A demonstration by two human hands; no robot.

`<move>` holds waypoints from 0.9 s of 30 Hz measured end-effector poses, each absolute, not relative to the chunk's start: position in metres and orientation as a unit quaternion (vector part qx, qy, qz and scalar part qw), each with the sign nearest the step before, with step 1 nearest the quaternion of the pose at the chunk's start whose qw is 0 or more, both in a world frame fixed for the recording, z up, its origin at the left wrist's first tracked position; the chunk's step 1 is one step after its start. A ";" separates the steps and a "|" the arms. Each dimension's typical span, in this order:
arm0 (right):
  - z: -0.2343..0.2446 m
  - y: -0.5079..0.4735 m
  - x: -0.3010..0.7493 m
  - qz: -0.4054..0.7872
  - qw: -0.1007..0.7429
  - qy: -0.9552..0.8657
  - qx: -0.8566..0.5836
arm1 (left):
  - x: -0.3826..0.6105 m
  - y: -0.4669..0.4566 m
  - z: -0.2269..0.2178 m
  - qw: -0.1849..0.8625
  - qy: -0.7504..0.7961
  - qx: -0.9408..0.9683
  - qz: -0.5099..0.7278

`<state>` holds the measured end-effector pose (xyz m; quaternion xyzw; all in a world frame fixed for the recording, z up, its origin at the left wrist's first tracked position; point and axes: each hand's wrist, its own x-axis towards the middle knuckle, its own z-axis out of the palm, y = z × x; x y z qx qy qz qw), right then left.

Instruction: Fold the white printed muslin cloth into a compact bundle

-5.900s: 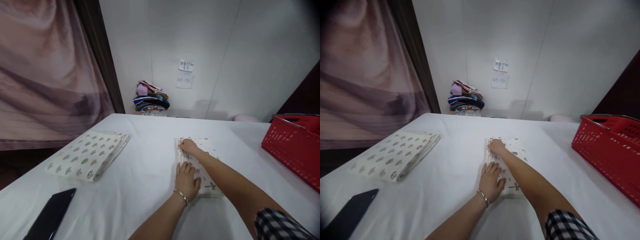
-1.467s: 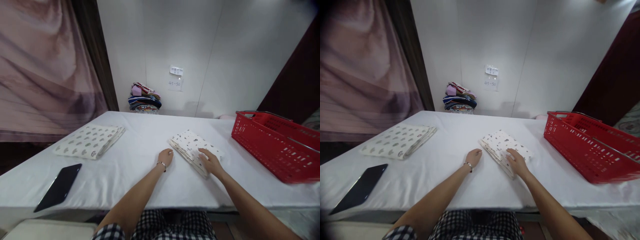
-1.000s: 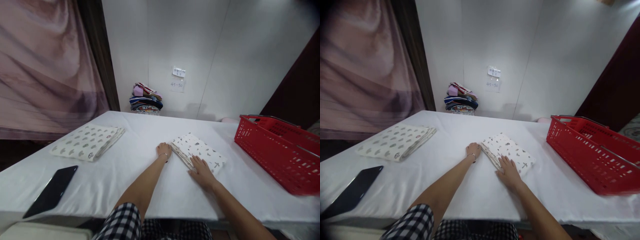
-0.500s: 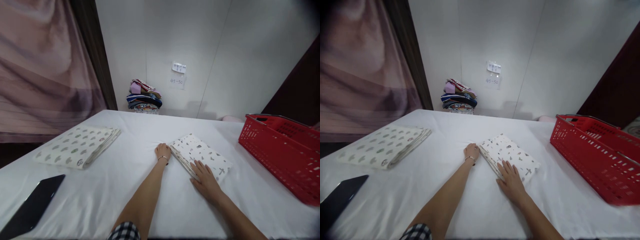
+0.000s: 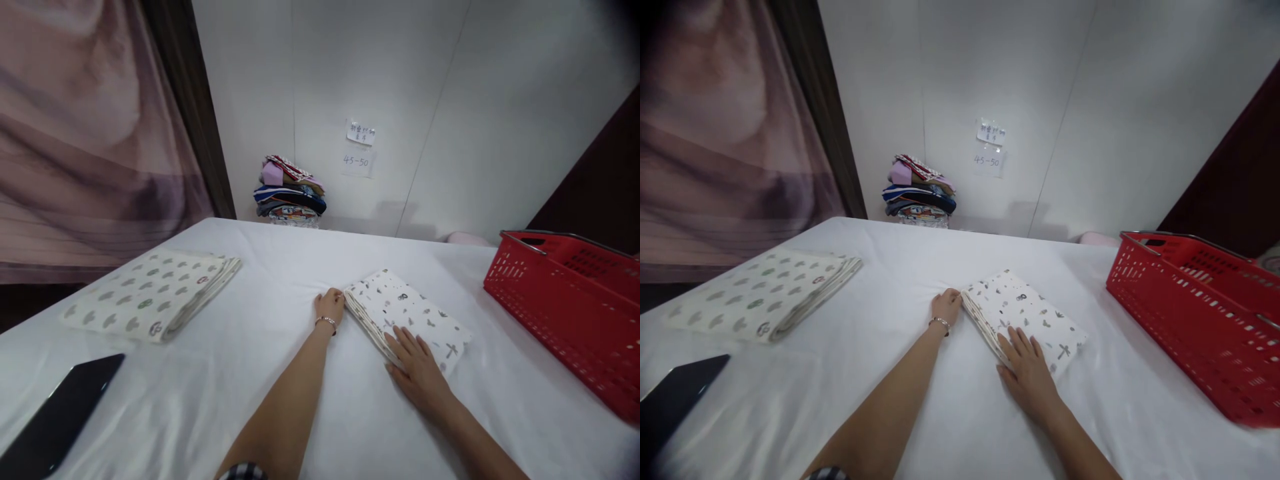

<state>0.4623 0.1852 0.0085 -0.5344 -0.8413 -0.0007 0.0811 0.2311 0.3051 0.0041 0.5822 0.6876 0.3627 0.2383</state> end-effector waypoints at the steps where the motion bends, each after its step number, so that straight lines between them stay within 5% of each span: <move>1: 0.008 0.185 0.462 -0.004 0.081 -0.841 -0.535 | 0.231 0.305 0.004 0.244 0.685 0.580 0.367; 27: 0.006 0.184 0.463 -0.023 0.072 -0.843 -0.532 | 0.233 0.315 0.015 0.258 0.722 0.534 0.357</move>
